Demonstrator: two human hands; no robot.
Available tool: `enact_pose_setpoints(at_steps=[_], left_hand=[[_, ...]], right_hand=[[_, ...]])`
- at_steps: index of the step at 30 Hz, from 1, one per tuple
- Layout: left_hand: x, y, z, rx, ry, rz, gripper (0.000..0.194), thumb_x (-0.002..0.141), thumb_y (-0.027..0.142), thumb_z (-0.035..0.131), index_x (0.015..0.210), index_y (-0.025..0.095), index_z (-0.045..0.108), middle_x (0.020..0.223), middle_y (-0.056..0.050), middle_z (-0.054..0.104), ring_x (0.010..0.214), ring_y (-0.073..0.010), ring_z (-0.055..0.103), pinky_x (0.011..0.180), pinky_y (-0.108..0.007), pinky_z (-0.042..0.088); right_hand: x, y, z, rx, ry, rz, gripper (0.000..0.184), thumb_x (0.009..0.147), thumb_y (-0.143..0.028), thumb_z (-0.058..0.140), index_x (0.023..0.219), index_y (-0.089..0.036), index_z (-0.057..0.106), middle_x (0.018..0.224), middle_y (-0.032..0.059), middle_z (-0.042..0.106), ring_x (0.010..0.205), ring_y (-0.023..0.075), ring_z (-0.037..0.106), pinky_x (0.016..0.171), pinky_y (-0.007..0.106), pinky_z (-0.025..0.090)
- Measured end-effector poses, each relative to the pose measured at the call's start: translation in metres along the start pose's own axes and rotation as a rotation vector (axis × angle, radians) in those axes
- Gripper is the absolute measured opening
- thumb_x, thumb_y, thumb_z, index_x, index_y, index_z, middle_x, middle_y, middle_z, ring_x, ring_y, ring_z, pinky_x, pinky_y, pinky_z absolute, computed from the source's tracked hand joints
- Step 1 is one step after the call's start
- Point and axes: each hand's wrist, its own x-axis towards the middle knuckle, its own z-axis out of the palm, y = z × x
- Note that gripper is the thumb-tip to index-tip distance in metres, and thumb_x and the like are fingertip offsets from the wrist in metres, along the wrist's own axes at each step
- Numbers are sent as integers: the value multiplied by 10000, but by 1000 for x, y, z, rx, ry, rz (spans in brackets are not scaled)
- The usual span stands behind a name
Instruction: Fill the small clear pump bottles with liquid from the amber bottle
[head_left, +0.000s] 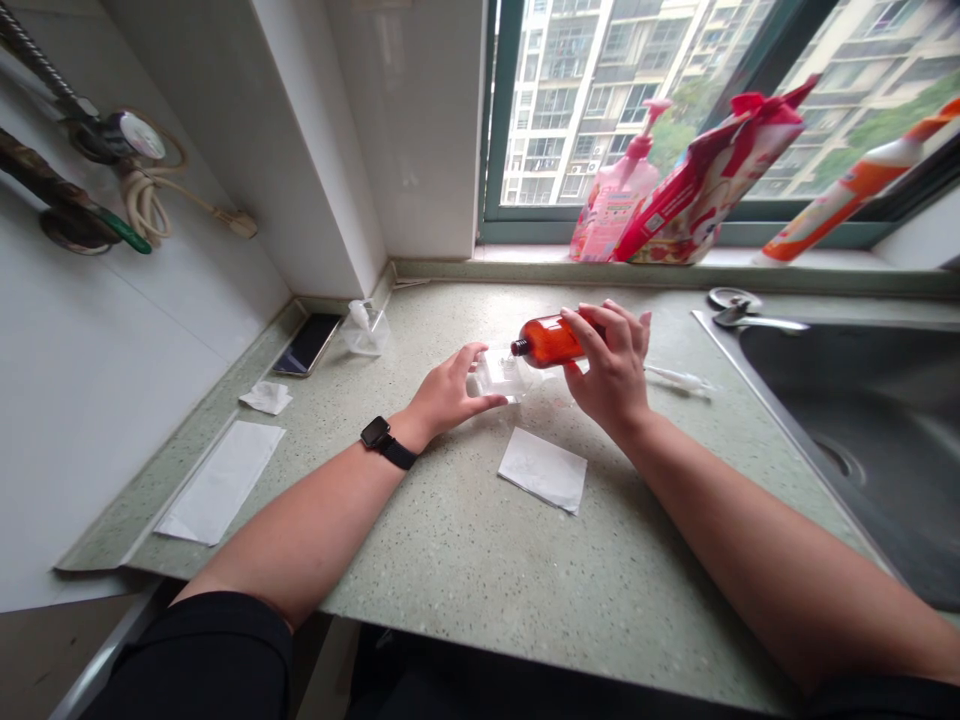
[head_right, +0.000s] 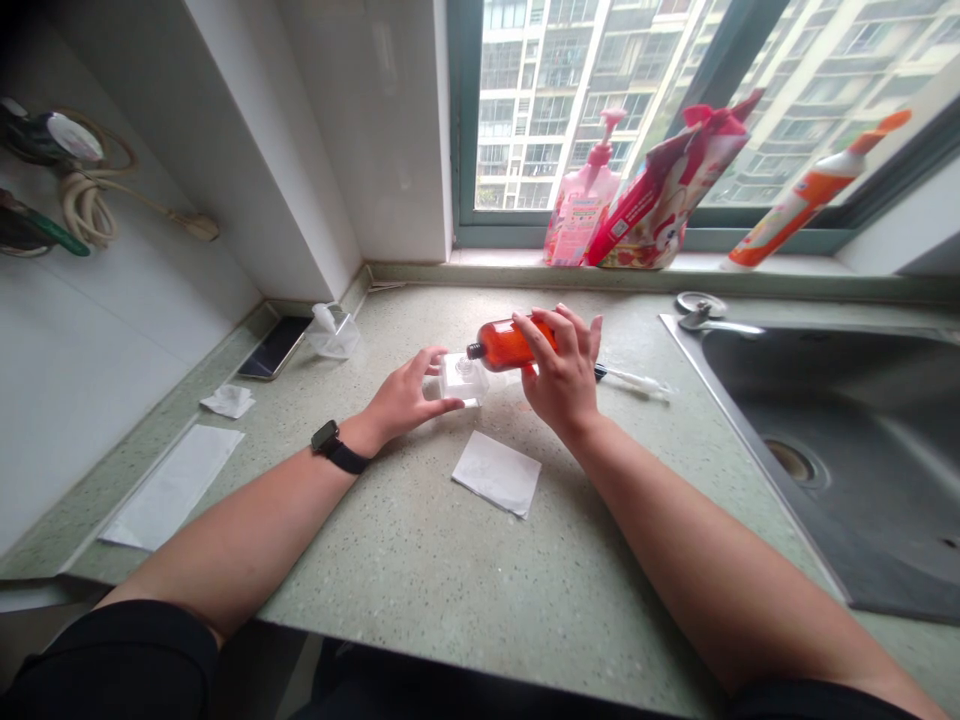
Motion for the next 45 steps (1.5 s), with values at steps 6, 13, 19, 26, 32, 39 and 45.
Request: enact_pose_setpoints(at_steps=[6,13,19,26,32,39,45], left_hand=[[0,-1,0,-4,3,8,849,899,730,811,1519,251,484,1423,-174,711,1272,-371,736,1031,-561,644],[0,-2,1,-1,7,9,843,891,736,814,1508,261,490,1428,-173,707,1263,-379,737,1023,-573,640],[0,-1,0,-6,-7,-4,878,882,766,802,1515,249,482,1453,-182,689,1284,-388,723,1013,-571,647],[-1,0,-1,-12,-14,-5,846,891,746,807,1507,261,488,1460,-170,680,1297,-386,715,1030,-576,638],[-1,1,-2,-5,-12,-7,829,895,717,823,1503,261,491,1468,-167,675,1293,-376,714,1037,-564,635],[-1,1,-2,0,-16,-6,841,895,717,823,1504,247,484,1466,-176,678,1293,-381,713,1030,-572,633],[-1,1,-2,-3,-20,-12,827,899,705,827,1503,254,484,1477,-178,672,1292,-384,716,1028,-581,637]], right_hand=[[0,0,-1,-11,-22,13,920,832,-66,677,1636,-436,430,1495,76,590,1514,390,478,1327,769,204],[0,0,0,-2,-11,3,928,851,-81,679,1655,-455,407,1509,72,580,1512,386,468,1325,766,203],[0,-1,-1,-5,-7,-1,911,837,-67,673,1631,-440,428,1492,76,587,1516,381,469,1328,758,200],[1,-2,-3,-9,-45,20,909,859,-96,661,1657,-450,409,1494,80,594,1516,403,477,1318,785,206],[2,-3,-3,-10,-42,21,888,854,-92,650,1644,-434,435,1495,86,596,1529,409,464,1315,790,208],[2,-3,-2,-1,-6,-6,895,849,-74,650,1636,-438,433,1483,78,597,1509,395,482,1316,783,211],[2,-3,-3,-4,-8,-7,910,858,-79,656,1646,-463,411,1480,76,599,1505,400,491,1309,800,221]])
